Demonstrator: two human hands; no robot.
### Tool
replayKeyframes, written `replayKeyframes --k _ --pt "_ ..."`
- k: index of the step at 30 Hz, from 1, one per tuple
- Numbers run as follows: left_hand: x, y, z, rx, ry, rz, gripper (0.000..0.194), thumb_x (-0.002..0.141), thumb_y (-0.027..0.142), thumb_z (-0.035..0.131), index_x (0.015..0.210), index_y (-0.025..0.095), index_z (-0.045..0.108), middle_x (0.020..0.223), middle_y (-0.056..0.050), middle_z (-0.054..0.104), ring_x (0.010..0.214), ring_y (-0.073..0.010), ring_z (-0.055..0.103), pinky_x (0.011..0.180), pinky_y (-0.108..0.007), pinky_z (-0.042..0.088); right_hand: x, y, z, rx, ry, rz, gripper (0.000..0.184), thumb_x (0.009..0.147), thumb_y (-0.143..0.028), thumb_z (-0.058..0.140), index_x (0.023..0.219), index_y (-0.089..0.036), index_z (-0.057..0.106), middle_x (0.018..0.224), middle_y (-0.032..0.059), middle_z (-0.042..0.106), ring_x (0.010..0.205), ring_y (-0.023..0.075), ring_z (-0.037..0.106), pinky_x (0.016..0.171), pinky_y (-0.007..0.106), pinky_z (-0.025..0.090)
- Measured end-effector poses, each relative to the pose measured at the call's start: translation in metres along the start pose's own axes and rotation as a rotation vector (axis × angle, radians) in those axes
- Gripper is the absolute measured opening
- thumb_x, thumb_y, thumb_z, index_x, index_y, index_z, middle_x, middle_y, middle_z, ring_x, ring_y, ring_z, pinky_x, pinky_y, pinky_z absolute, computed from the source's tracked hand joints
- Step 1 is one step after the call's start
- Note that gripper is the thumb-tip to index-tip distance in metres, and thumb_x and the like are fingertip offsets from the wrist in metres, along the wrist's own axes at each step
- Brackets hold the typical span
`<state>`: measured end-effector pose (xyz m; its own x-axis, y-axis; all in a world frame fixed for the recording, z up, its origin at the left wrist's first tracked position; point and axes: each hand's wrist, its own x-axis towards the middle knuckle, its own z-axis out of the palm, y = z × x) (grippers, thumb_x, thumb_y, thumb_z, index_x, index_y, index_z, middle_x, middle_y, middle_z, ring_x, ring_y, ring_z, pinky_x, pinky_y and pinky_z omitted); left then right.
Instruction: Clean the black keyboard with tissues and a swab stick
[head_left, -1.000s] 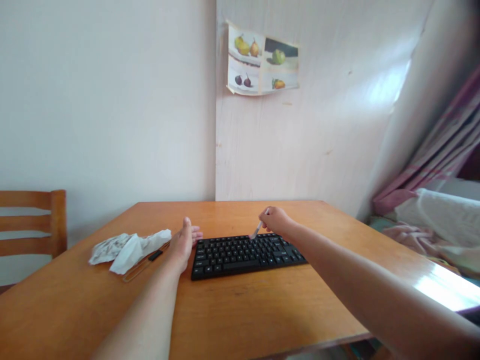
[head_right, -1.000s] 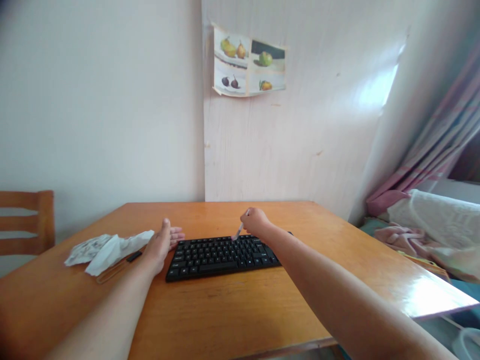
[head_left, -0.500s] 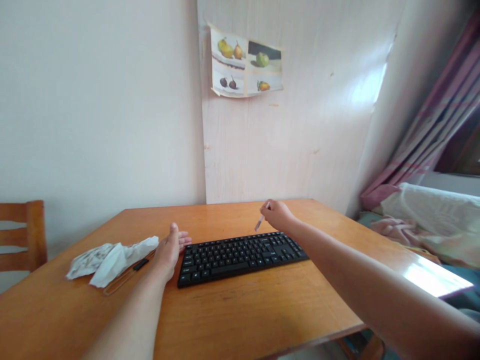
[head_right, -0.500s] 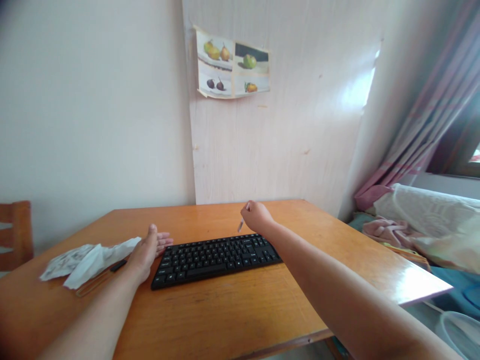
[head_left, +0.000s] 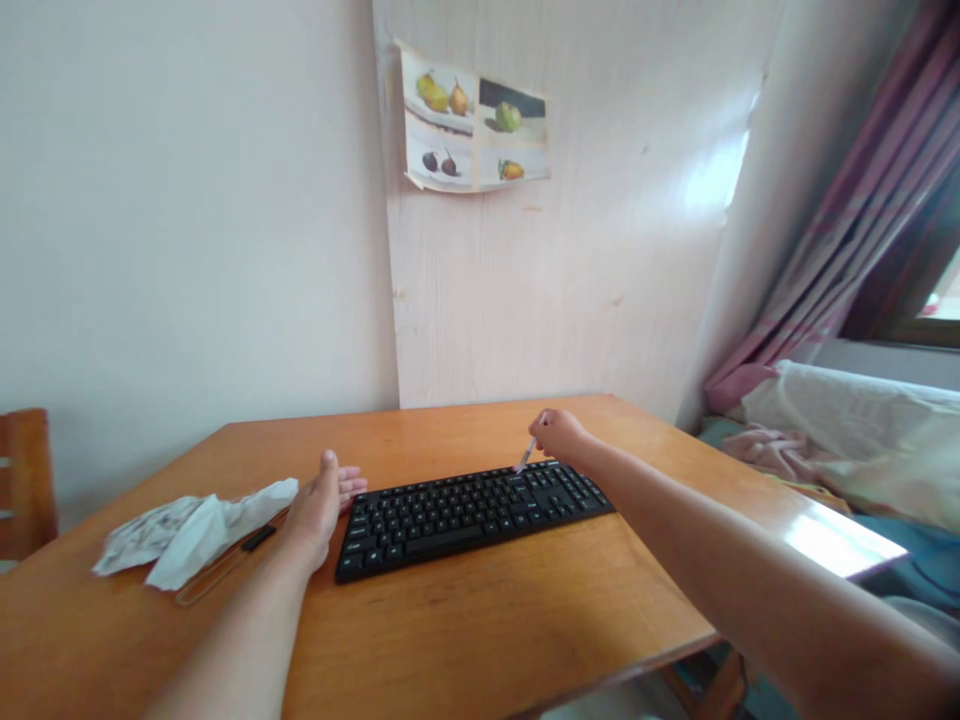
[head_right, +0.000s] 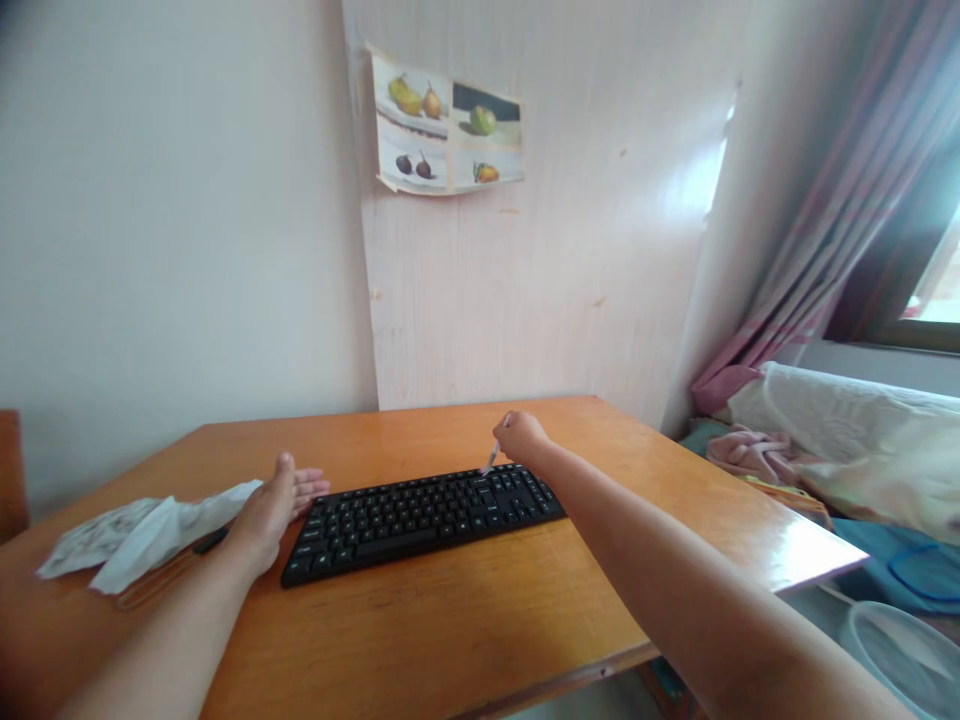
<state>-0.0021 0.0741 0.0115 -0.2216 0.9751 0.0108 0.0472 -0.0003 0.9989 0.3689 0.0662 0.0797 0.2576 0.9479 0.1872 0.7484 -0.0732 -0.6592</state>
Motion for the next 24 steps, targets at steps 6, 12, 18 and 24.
replayKeyframes --k 6,12,18,24 --pt "0.007 -0.006 -0.002 0.01 -0.01 0.01 0.074 0.09 0.072 0.028 0.099 0.011 0.068 0.099 -0.021 0.075 0.097 -0.0276 0.072 0.093 -0.042 0.053 0.004 0.022 -0.026 -0.16 0.071 0.028 0.014 0.082 -0.016 0.056 0.07 -0.014 0.063 0.066 0.008 0.067 0.065 0.0162 0.062 0.057 0.023 0.039" --pt "0.012 -0.009 -0.003 0.03 0.007 0.008 0.073 0.09 0.072 0.028 0.097 0.012 0.068 0.095 -0.02 0.076 0.094 -0.0271 0.073 0.092 -0.041 0.054 0.0 0.029 -0.047 -0.214 0.148 0.051 0.009 0.08 -0.019 0.058 0.075 -0.017 0.064 0.067 0.0071 0.068 0.076 0.0199 0.063 0.063 0.025 0.04" --pt "0.011 -0.009 -0.003 0.014 0.007 0.024 0.069 0.09 0.071 0.03 0.094 0.013 0.068 0.093 -0.019 0.076 0.095 -0.0277 0.073 0.091 -0.042 0.055 -0.002 0.028 -0.034 -0.041 0.133 0.043 0.019 0.088 -0.026 0.051 0.076 -0.016 0.062 0.068 0.0042 0.069 0.059 0.0122 0.059 0.053 0.02 0.04" --pt "0.014 -0.011 -0.004 0.002 0.0 0.013 0.07 0.089 0.073 0.031 0.093 0.014 0.068 0.091 -0.018 0.076 0.096 -0.0283 0.073 0.095 -0.045 0.053 -0.003 0.041 -0.047 -0.044 0.193 0.115 0.012 0.079 -0.019 0.059 0.067 -0.017 0.058 0.066 0.0065 0.066 0.068 0.0176 0.062 0.059 0.024 0.041"
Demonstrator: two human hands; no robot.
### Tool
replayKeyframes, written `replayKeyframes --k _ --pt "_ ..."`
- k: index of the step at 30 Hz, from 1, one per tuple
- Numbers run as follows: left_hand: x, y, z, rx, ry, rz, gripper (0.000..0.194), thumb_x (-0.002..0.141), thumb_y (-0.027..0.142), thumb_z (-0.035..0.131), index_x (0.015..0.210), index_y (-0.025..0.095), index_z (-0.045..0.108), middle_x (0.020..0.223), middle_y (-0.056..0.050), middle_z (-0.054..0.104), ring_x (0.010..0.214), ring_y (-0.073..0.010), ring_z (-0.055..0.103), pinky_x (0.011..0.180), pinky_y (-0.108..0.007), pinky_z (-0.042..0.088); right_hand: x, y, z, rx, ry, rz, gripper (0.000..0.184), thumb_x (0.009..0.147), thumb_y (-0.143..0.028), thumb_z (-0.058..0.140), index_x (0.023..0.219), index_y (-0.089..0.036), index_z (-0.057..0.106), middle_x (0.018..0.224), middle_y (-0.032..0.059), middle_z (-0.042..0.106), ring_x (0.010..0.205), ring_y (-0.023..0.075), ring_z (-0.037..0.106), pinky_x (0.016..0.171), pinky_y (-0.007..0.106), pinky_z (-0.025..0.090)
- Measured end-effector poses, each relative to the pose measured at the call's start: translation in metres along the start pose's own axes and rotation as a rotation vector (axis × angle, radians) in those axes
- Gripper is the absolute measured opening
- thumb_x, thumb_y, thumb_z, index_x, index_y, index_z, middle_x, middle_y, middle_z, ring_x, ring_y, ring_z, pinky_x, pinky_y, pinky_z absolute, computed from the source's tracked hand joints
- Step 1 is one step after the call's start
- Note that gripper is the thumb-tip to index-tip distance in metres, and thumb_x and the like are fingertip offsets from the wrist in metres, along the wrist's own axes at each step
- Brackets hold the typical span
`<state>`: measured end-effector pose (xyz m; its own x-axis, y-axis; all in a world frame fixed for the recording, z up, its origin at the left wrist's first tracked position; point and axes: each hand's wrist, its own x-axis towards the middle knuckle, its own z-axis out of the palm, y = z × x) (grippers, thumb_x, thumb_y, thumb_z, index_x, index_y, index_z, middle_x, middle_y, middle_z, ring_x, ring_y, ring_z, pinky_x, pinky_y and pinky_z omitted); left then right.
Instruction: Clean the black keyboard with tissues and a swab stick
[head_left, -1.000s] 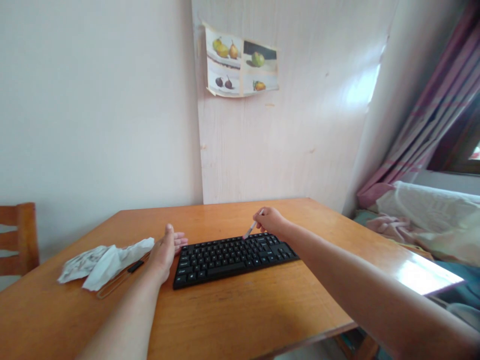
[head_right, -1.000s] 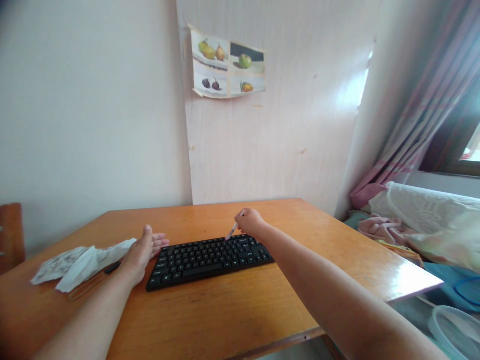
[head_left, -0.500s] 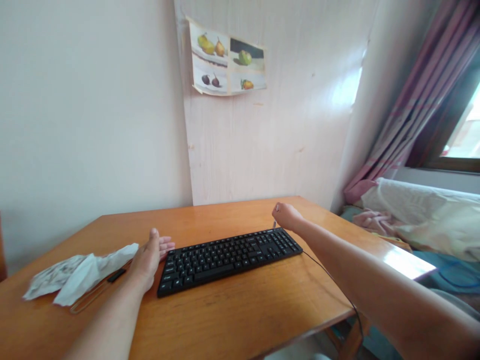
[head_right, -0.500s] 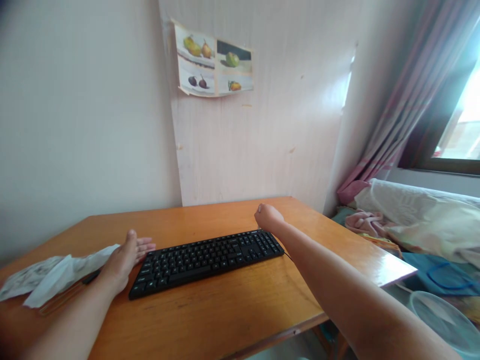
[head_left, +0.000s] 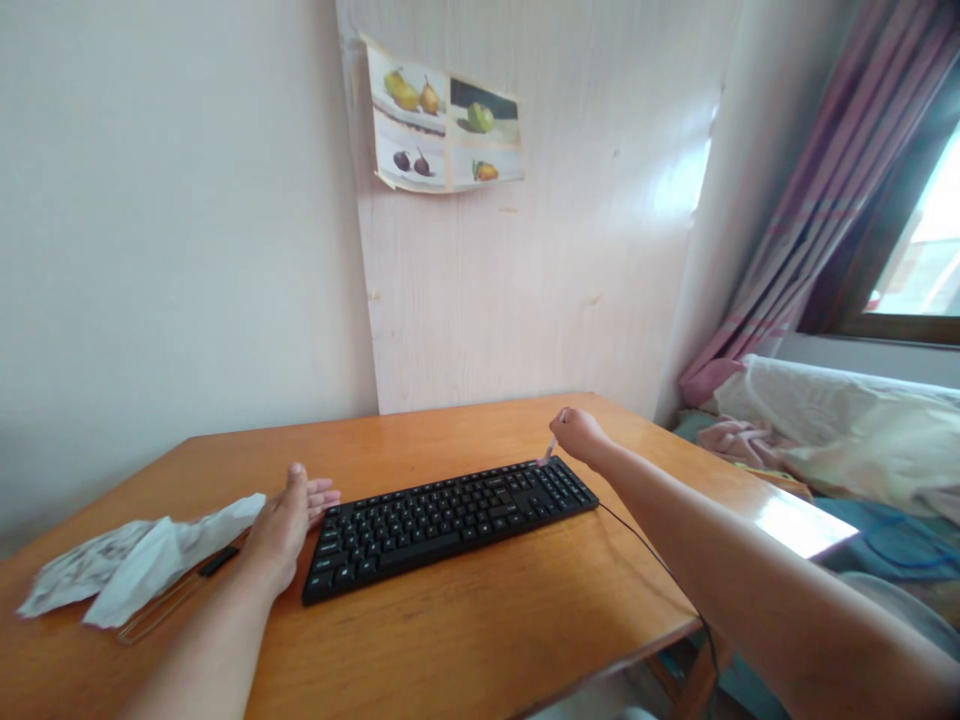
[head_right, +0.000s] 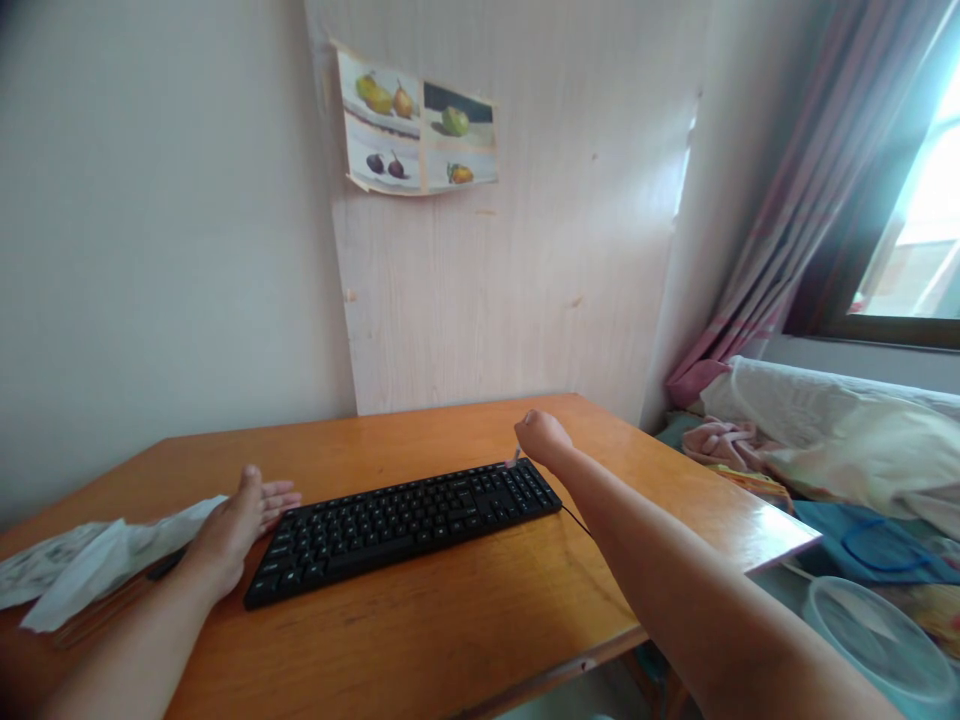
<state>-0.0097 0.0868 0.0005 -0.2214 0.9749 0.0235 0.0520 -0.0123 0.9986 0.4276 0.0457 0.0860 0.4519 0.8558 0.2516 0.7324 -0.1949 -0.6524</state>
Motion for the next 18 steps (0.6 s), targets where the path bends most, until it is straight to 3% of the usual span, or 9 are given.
replayKeyframes --k 4,9,13,18 --pt "0.002 -0.002 0.0 0.012 0.001 0.003 0.072 0.088 0.075 0.031 0.094 0.014 0.068 0.09 -0.017 0.076 0.097 -0.0288 0.072 0.097 -0.046 0.051 0.0 -0.002 -0.009 0.015 0.06 -0.009 0.011 0.077 -0.019 0.06 0.067 -0.019 0.056 0.067 0.0068 0.064 0.081 0.0217 0.063 0.065 0.026 0.041" --pt "0.003 -0.005 -0.001 0.01 -0.013 0.027 0.079 0.084 0.08 0.031 0.099 0.012 0.068 0.094 -0.018 0.076 0.095 -0.0286 0.073 0.094 -0.045 0.052 -0.015 -0.026 0.016 0.214 -0.078 -0.069 0.017 0.087 -0.026 0.05 0.074 -0.017 0.058 0.067 0.003 0.064 0.055 0.0117 0.055 0.051 0.022 0.039" --pt "0.005 -0.006 -0.002 0.016 -0.01 0.035 0.081 0.084 0.08 0.032 0.101 0.011 0.069 0.095 -0.019 0.076 0.092 -0.0283 0.073 0.089 -0.043 0.054 -0.031 -0.043 0.039 0.318 -0.216 -0.118 0.018 0.089 -0.029 0.05 0.077 -0.017 0.058 0.068 0.0017 0.066 0.049 0.0087 0.054 0.046 0.019 0.039" --pt "0.006 -0.008 -0.002 -0.003 -0.011 0.029 0.08 0.084 0.08 0.033 0.101 0.011 0.069 0.094 -0.019 0.076 0.094 -0.0279 0.073 0.089 -0.042 0.054 -0.033 -0.037 0.046 0.252 -0.252 -0.134 0.017 0.087 -0.026 0.052 0.074 -0.017 0.059 0.059 -0.001 0.061 0.045 0.0089 0.051 0.044 0.02 0.036"
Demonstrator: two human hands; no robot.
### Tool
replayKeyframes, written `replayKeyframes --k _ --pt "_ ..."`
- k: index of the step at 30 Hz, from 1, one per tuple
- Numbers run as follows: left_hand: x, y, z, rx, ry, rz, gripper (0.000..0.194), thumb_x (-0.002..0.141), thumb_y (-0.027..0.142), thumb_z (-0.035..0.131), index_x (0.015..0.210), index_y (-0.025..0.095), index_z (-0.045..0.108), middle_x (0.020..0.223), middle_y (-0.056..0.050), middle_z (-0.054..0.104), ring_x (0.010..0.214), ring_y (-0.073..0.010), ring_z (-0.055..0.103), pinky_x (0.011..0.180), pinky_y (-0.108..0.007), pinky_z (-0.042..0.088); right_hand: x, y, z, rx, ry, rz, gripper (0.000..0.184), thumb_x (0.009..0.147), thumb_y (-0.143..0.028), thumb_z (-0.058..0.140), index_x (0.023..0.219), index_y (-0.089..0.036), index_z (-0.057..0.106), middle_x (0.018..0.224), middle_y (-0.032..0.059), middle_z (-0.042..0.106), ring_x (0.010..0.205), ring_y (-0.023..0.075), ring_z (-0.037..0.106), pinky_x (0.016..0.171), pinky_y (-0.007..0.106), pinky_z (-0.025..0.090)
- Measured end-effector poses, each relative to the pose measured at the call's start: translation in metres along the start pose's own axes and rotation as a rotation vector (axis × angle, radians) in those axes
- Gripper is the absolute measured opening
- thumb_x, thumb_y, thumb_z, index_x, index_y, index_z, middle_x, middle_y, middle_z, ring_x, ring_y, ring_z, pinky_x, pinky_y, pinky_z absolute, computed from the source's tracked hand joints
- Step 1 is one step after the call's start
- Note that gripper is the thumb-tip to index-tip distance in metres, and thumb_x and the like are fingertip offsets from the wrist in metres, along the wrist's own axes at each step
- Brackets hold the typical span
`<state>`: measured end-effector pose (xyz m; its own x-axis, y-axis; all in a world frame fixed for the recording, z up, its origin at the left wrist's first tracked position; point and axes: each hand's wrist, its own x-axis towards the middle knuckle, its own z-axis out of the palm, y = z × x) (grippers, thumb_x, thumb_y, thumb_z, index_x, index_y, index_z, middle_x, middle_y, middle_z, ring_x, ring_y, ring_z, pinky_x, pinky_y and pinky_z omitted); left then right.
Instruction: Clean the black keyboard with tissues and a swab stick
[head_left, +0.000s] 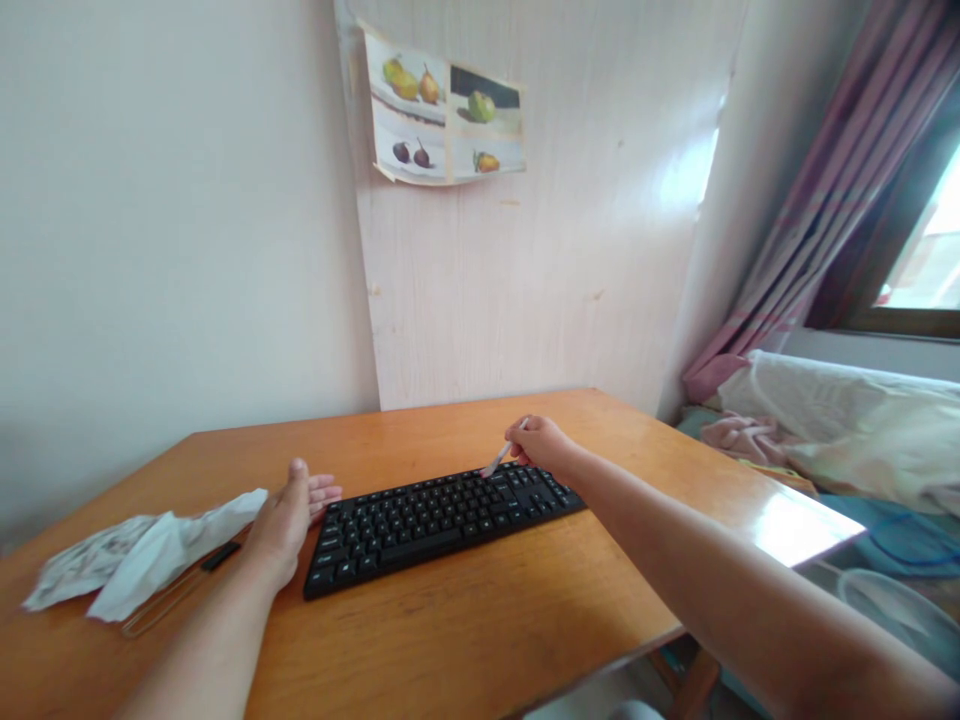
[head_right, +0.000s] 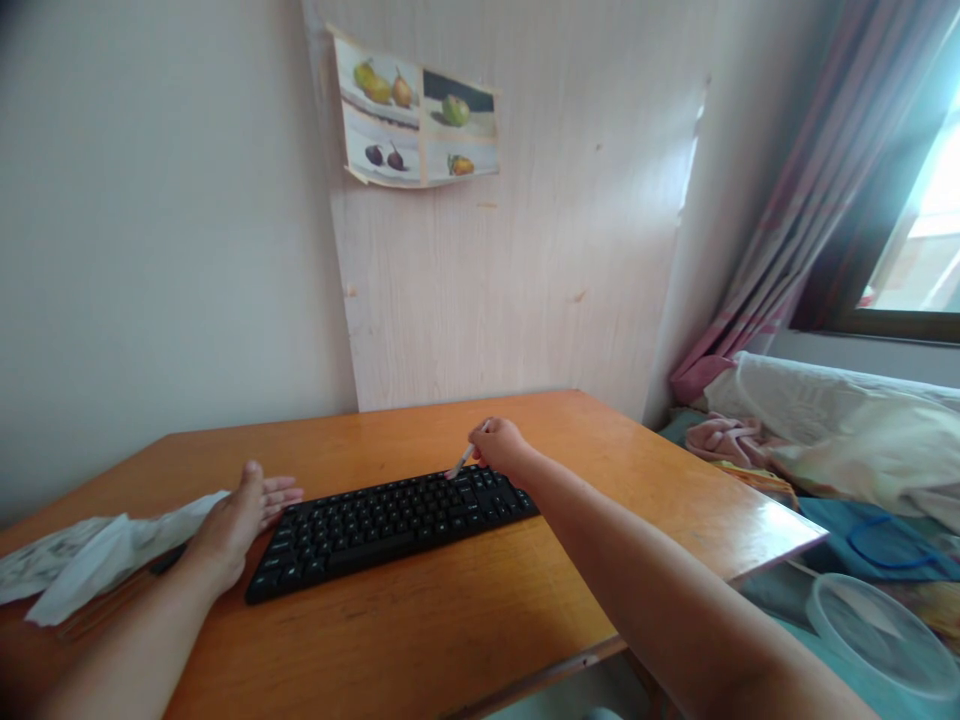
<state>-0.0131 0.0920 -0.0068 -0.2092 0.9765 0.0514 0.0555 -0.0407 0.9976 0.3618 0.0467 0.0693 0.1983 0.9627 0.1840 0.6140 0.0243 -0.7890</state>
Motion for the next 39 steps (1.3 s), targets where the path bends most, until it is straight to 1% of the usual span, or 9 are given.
replayKeyframes --k 4,7,16,19,25,28,33,36,39 --pt "-0.002 0.003 0.001 0.014 0.008 0.006 0.077 0.085 0.078 0.033 0.098 0.011 0.069 0.093 -0.019 0.076 0.096 -0.0287 0.073 0.091 -0.043 0.054 0.007 0.012 -0.019 -0.179 0.086 0.003 0.02 0.084 -0.022 0.053 0.066 -0.017 0.058 0.053 -0.0011 0.056 0.049 0.0103 0.05 0.048 0.022 0.032" --pt "-0.006 0.008 0.002 0.023 0.019 -0.011 0.073 0.087 0.075 0.032 0.095 0.012 0.069 0.093 -0.019 0.076 0.097 -0.0285 0.072 0.093 -0.043 0.053 0.012 0.018 -0.035 -0.333 0.138 -0.001 0.018 0.082 -0.022 0.055 0.065 -0.016 0.06 0.058 0.002 0.06 0.058 0.0132 0.054 0.053 0.024 0.032" --pt "-0.015 0.021 0.006 0.014 0.027 -0.057 0.067 0.091 0.069 0.031 0.092 0.013 0.068 0.091 -0.019 0.076 0.095 -0.0273 0.073 0.091 -0.041 0.054 0.002 0.016 -0.069 -0.605 0.24 0.095 0.015 0.084 -0.023 0.055 0.09 -0.017 0.067 0.093 0.0161 0.072 0.091 0.0266 0.066 0.072 0.031 0.041" --pt "-0.016 0.022 0.006 0.014 0.033 -0.067 0.065 0.092 0.067 0.03 0.089 0.014 0.068 0.087 -0.017 0.076 0.094 -0.0265 0.073 0.093 -0.04 0.054 -0.001 0.011 -0.069 -0.601 0.26 0.068 0.017 0.088 -0.024 0.052 0.094 -0.017 0.067 0.096 0.0154 0.073 0.091 0.0252 0.066 0.073 0.03 0.042" --pt "-0.015 0.02 0.006 0.011 0.028 -0.058 0.065 0.092 0.067 0.03 0.09 0.014 0.067 0.089 -0.016 0.076 0.095 -0.0262 0.073 0.096 -0.041 0.052 0.003 0.013 -0.051 -0.491 0.163 0.0 0.025 0.093 -0.028 0.046 0.086 -0.016 0.067 0.075 0.0042 0.072 0.065 0.0137 0.063 0.056 0.021 0.04" --pt "-0.014 0.019 0.006 -0.002 0.029 -0.062 0.066 0.091 0.069 0.031 0.09 0.014 0.067 0.088 -0.016 0.076 0.095 -0.0269 0.073 0.098 -0.043 0.051 0.005 0.019 -0.056 -0.551 0.18 0.055 0.022 0.09 -0.026 0.049 0.085 -0.016 0.068 0.075 0.0075 0.071 0.069 0.0171 0.065 0.059 0.024 0.041" --pt "-0.01 0.013 0.005 -0.009 0.023 -0.028 0.068 0.088 0.073 0.033 0.091 0.015 0.068 0.091 -0.017 0.076 0.096 -0.0284 0.072 0.098 -0.045 0.051 -0.001 0.02 -0.072 -0.708 0.252 0.138 0.026 0.09 -0.025 0.046 0.101 -0.015 0.067 0.101 0.0206 0.072 0.091 0.0303 0.067 0.072 0.036 0.044" --pt "-0.007 0.008 0.004 0.002 0.022 -0.012 0.072 0.086 0.076 0.033 0.092 0.014 0.069 0.093 -0.018 0.076 0.096 -0.0291 0.072 0.097 -0.046 0.051 -0.005 0.014 -0.067 -0.74 0.221 0.116 0.03 0.092 -0.028 0.043 0.104 -0.016 0.067 0.104 0.0214 0.071 0.094 0.0309 0.067 0.074 0.036 0.044" --pt "-0.004 0.004 0.004 0.018 0.021 0.001 0.077 0.084 0.08 0.032 0.094 0.013 0.069 0.092 -0.018 0.076 0.096 -0.0299 0.072 0.096 -0.047 0.051 -0.006 0.005 -0.053 -0.733 0.168 0.063 0.03 0.092 -0.029 0.043 0.1 -0.016 0.069 0.102 0.019 0.072 0.091 0.0275 0.067 0.071 0.032 0.042"
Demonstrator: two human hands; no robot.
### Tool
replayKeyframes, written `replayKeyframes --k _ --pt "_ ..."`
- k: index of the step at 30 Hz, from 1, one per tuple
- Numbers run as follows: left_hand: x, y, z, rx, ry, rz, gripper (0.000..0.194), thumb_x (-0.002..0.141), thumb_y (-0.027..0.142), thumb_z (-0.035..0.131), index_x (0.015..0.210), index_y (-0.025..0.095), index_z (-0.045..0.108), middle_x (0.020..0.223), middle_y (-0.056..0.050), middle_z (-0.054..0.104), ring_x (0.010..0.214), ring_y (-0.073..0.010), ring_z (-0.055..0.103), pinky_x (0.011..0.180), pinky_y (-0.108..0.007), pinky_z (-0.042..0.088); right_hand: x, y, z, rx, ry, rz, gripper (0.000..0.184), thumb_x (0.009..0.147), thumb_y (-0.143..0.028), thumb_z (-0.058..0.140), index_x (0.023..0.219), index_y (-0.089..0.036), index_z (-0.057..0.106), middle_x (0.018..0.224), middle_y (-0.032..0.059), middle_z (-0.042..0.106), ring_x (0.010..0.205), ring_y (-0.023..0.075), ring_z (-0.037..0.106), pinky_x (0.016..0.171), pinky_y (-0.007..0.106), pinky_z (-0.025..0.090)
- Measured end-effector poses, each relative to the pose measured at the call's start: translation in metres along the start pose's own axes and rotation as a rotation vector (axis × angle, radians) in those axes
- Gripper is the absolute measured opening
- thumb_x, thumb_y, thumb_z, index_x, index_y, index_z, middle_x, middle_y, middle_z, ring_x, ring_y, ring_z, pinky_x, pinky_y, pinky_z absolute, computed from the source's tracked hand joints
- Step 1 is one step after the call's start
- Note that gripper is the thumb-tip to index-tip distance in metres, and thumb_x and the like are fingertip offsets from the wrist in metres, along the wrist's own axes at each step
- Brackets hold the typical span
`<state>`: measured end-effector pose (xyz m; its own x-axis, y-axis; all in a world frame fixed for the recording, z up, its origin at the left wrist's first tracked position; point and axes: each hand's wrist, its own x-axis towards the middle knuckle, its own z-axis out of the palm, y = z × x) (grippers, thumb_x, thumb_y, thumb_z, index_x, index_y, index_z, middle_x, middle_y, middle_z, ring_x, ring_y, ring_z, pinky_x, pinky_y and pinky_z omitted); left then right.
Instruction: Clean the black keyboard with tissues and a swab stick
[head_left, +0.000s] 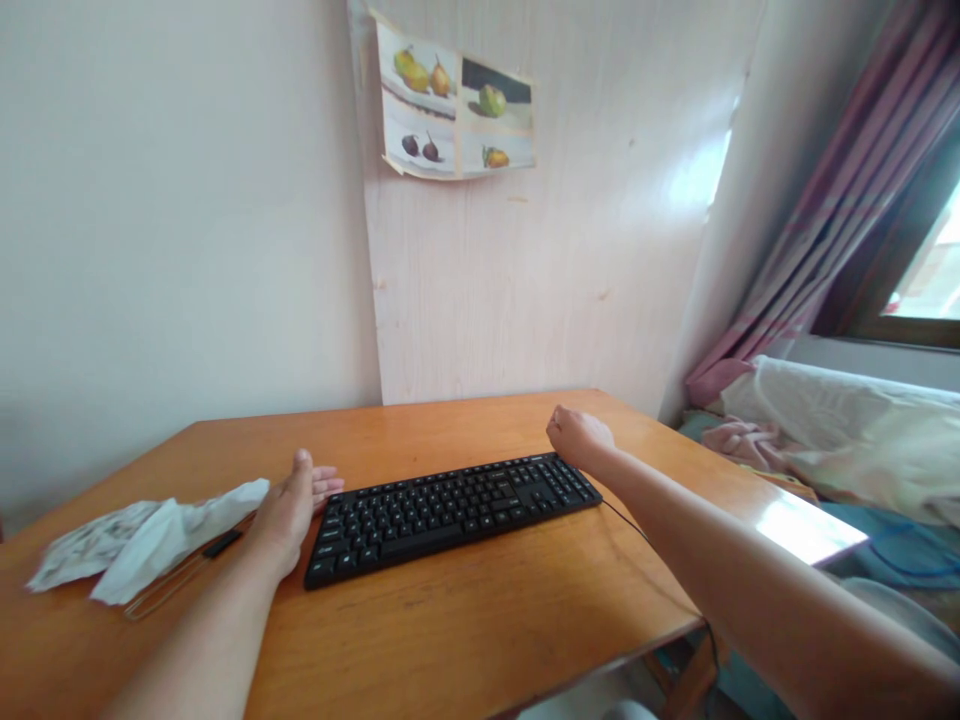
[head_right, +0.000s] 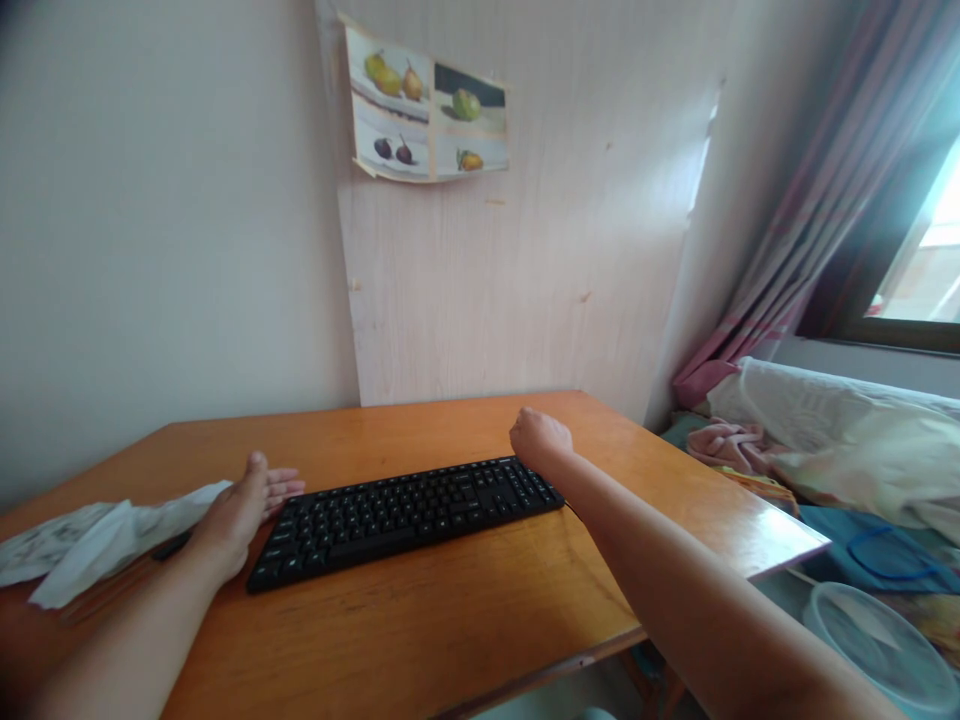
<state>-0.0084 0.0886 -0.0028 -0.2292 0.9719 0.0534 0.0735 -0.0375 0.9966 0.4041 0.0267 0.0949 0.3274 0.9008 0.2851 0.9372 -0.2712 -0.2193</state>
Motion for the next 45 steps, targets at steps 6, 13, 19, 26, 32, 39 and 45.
replayKeyframes --k 6,13,19,26,32,39,45 --pt "-0.006 0.005 0.001 -0.013 -0.004 -0.001 0.079 0.082 0.081 0.033 0.094 0.012 0.069 0.09 -0.018 0.076 0.091 -0.0286 0.073 0.089 -0.043 0.053 0.001 -0.042 0.006 0.094 -0.038 -0.133 0.028 0.088 -0.027 0.047 0.089 -0.013 0.072 0.09 0.0138 0.073 0.081 0.0203 0.065 0.062 0.026 0.036" --pt "-0.012 0.01 0.007 -0.045 0.028 -0.012 0.079 0.081 0.082 0.034 0.091 0.012 0.069 0.089 -0.018 0.076 0.087 -0.0274 0.072 0.084 -0.041 0.054 0.002 -0.09 0.016 0.212 -0.102 -0.249 0.024 0.08 -0.021 0.051 0.07 -0.012 0.071 0.063 0.0079 0.067 0.06 0.0152 0.058 0.054 0.024 0.033" --pt "-0.015 0.01 0.01 -0.046 0.033 -0.009 0.079 0.083 0.08 0.03 0.091 0.012 0.069 0.086 -0.017 0.075 0.081 -0.0258 0.071 0.079 -0.039 0.054 -0.007 -0.13 0.026 0.313 -0.142 -0.308 0.024 0.081 -0.02 0.05 0.066 -0.013 0.068 0.056 0.0057 0.063 0.054 0.0134 0.056 0.053 0.023 0.033" --pt "-0.016 0.007 0.011 -0.072 0.031 -0.01 0.083 0.083 0.083 0.028 0.094 0.011 0.068 0.091 -0.018 0.075 0.08 -0.0253 0.071 0.076 -0.037 0.053 -0.023 -0.181 0.037 0.41 -0.202 -0.382 0.023 0.082 -0.021 0.051 0.067 -0.013 0.067 0.059 0.0058 0.066 0.053 0.0128 0.058 0.052 0.022 0.035" --pt "-0.017 0.009 0.012 -0.103 0.038 -0.034 0.084 0.084 0.082 0.025 0.095 0.011 0.068 0.093 -0.019 0.075 0.085 -0.0265 0.072 0.077 -0.038 0.054 -0.041 -0.225 0.045 0.486 -0.248 -0.466 0.025 0.084 -0.022 0.051 0.065 -0.014 0.064 0.061 0.0051 0.068 0.052 0.0121 0.06 0.05 0.021 0.035" --pt "-0.016 0.01 0.011 -0.113 0.062 -0.063 0.088 0.085 0.082 0.022 0.104 0.01 0.067 0.108 -0.023 0.073 0.097 -0.0293 0.071 0.079 -0.037 0.054 -0.052 -0.255 0.057 0.731 -0.342 -0.487 0.021 0.087 -0.025 0.053 0.072 -0.015 0.064 0.065 0.0039 0.071 0.054 0.0117 0.065 0.05 0.018 0.041" --pt "-0.017 0.013 0.011 -0.1 0.066 -0.07 0.086 0.084 0.082 0.025 0.103 0.01 0.067 0.103 -0.023 0.073 0.094 -0.0292 0.071 0.079 -0.038 0.054 -0.049 -0.246 0.064 0.682 -0.344 -0.461 0.024 0.087 -0.026 0.052 0.069 -0.016 0.063 0.064 0.0033 0.071 0.051 0.0107 0.064 0.048 0.018 0.041"
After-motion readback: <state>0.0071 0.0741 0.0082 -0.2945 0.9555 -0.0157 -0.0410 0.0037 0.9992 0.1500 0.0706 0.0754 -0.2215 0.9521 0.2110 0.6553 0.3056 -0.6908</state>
